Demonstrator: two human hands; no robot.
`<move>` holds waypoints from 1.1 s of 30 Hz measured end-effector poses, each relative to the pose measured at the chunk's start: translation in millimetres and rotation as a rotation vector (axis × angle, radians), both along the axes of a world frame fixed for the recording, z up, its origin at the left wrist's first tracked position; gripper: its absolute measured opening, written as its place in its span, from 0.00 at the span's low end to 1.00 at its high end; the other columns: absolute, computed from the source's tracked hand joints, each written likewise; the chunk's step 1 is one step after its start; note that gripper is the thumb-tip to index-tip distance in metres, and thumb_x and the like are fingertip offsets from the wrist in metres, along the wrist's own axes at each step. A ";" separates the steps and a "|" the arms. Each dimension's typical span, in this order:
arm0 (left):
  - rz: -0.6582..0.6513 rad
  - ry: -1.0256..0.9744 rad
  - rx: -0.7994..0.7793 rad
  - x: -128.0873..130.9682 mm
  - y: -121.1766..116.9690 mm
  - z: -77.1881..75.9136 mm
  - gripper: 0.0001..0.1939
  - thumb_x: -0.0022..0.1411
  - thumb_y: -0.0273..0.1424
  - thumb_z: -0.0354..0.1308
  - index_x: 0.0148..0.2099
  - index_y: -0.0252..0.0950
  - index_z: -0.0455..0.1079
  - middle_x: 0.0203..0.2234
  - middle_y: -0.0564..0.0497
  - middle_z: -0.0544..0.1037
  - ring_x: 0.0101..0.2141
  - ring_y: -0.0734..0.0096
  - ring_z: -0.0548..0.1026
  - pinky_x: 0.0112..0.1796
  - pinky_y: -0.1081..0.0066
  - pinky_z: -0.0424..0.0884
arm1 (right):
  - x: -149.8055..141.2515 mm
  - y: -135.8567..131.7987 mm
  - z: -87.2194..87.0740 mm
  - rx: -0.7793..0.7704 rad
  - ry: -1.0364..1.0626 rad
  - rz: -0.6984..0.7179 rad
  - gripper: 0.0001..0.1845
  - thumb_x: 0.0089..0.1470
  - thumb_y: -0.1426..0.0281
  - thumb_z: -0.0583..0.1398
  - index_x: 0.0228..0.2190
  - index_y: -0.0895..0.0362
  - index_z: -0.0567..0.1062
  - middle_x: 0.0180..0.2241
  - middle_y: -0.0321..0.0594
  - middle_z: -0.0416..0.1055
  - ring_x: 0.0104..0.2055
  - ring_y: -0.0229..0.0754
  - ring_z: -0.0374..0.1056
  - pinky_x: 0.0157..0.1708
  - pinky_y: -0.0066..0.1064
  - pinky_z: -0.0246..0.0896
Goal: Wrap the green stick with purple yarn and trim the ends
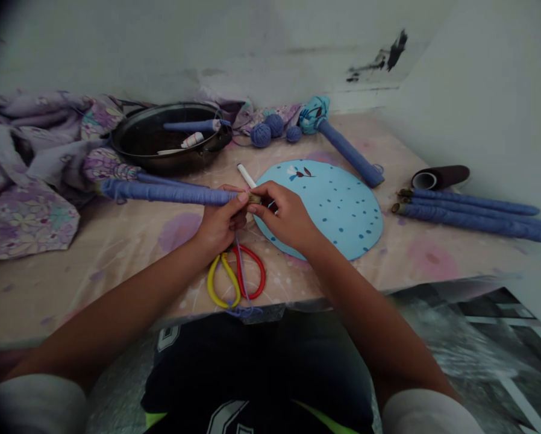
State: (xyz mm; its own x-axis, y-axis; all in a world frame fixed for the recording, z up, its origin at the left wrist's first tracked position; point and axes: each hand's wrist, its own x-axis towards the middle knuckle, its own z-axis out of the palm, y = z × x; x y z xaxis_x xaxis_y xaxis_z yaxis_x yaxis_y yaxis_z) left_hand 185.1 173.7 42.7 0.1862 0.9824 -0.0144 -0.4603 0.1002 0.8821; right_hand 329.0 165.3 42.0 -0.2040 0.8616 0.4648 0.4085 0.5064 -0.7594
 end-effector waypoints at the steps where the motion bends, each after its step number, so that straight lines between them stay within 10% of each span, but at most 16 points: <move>1: 0.003 -0.004 -0.005 -0.7 -0.5 1.6 0.16 0.45 0.33 0.66 0.31 0.37 0.61 0.12 0.63 0.57 0.12 0.87 0.52 0.15 0.79 0.46 | 1.7 0.0 -0.4 -0.015 0.020 0.004 0.12 0.52 0.60 0.61 0.36 0.53 0.72 0.32 0.36 0.71 0.32 0.38 0.66 0.32 0.31 0.62; 11: -0.015 -0.081 -0.056 -0.1 -0.1 6.6 0.15 0.44 0.28 0.64 0.31 0.38 0.59 0.11 0.64 0.57 0.11 0.87 0.50 0.15 0.80 0.43 | 8.5 3.4 -1.0 -0.083 0.078 -0.005 0.16 0.50 0.57 0.61 0.36 0.55 0.71 0.32 0.36 0.71 0.33 0.37 0.67 0.31 0.30 0.63; 16: 0.102 -0.185 -0.111 -5.8 9.9 5.3 0.14 0.45 0.27 0.63 0.28 0.37 0.57 0.11 0.64 0.54 0.11 0.88 0.49 0.15 0.79 0.40 | -0.8 -31.0 4.5 -0.013 -0.007 -0.276 0.12 0.53 0.61 0.59 0.34 0.56 0.70 0.25 0.33 0.66 0.25 0.34 0.62 0.26 0.27 0.57; 23: 0.121 -0.194 -0.177 -6.5 15.4 1.2 0.15 0.45 0.27 0.63 0.26 0.36 0.56 0.12 0.64 0.54 0.11 0.88 0.49 0.15 0.78 0.40 | -40.3 -124.3 -2.0 0.082 -0.498 0.082 0.17 0.54 0.58 0.58 0.33 0.60 0.74 0.30 0.44 0.71 0.33 0.43 0.65 0.31 0.34 0.59; 33: 0.129 -0.182 -0.173 -8.5 20.4 -1.7 0.17 0.45 0.26 0.62 0.24 0.36 0.52 0.11 0.64 0.52 0.11 0.88 0.48 0.15 0.79 0.40 | -44.3 -136.7 -16.7 0.185 -0.424 0.068 0.05 0.55 0.74 0.58 0.29 0.59 0.74 0.27 0.39 0.71 0.31 0.41 0.65 0.34 0.38 0.56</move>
State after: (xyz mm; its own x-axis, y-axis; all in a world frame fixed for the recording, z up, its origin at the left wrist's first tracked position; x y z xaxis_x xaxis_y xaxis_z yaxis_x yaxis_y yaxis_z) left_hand 176.6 194.1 41.0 0.0750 0.9840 -0.1614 -0.6284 0.1723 0.7586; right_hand 284.7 28.6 25.4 -0.4618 0.7504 0.4729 0.6246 0.6537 -0.4273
